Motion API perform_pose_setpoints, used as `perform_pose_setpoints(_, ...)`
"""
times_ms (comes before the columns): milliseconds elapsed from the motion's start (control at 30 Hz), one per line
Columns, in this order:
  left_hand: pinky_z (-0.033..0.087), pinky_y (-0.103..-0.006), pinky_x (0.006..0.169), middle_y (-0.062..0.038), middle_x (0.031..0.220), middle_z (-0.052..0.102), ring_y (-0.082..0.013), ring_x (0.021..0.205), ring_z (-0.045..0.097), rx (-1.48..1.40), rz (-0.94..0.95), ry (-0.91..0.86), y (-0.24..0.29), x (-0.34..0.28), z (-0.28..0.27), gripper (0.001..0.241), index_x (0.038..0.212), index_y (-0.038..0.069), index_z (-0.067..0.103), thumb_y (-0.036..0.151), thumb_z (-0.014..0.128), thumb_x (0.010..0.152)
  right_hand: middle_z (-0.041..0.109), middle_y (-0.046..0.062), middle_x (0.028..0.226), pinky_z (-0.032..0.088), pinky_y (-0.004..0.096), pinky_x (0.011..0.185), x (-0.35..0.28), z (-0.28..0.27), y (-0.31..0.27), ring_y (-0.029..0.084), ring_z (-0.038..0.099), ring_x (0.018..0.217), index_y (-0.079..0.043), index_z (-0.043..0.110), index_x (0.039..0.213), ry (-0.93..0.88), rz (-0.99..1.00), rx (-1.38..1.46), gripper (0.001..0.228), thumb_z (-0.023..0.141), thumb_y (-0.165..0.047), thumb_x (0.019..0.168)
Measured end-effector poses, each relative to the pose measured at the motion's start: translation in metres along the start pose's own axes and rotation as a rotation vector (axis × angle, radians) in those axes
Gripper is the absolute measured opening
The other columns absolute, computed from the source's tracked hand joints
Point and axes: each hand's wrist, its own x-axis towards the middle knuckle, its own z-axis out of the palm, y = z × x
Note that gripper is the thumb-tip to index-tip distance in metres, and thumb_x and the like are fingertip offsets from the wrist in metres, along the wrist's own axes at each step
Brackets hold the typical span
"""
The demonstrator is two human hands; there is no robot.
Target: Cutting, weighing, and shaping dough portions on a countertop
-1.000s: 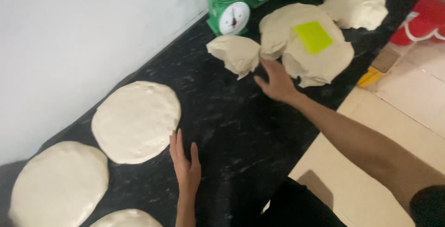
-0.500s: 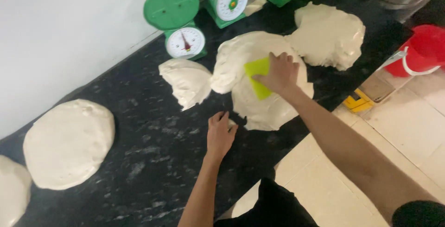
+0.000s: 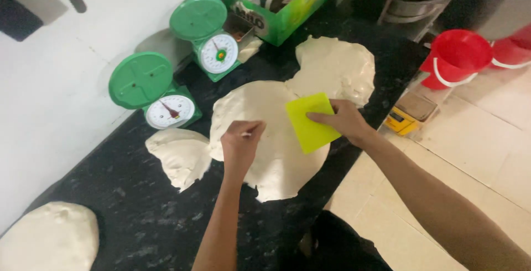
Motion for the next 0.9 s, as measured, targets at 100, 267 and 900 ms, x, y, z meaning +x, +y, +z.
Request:
perform_pose_setpoints(100, 0.063, -0.027, 0.059, -0.013, 0.092, 0.076, -0.0239, 0.08, 0.075, -0.118, 0.027, 0.007, 0.024, 0.041, 0.037, 0.017, 0.097, 0.009, 0.081, 0.019, 0.086, 0.084, 0.077, 0.019, 0.095, 0.06, 0.045, 0.074, 0.018, -0.052, 0.023, 0.035, 0.075, 0.087, -0.004, 0.076, 0.117, 0.056, 0.046, -0.019, 0.05, 0.087, -0.037, 0.081)
perform_pose_setpoints(267, 0.062, -0.0277, 0.061, -0.008, 0.093, 0.075, -0.0224, 0.082, 0.074, -0.199, 0.16, 0.034, 0.052, 0.119, 0.139, 0.016, 0.097, 0.012, 0.081, 0.022, 0.083, 0.086, 0.074, 0.02, 0.089, 0.059, 0.044, 0.066, 0.048, -0.107, 0.045, 0.034, 0.074, 0.079, 0.002, 0.074, 0.113, 0.125, 0.036, 0.1, 0.051, 0.088, -0.036, 0.082)
perform_pose_setpoints(900, 0.054, -0.0396, 0.101, -0.024, 0.122, 0.072, -0.0337, 0.114, 0.071, -0.65, -0.351, -0.047, 0.021, 0.202, 0.267, 0.039, 0.136, 0.007, 0.065, 0.031, 0.061, 0.105, 0.07, 0.015, 0.103, 0.057, 0.044, 0.077, 0.188, -0.268, 0.04, 0.028, 0.07, 0.089, 0.0, 0.066, 0.121, 0.081, 0.205, 0.209, 0.048, 0.083, -0.026, 0.083)
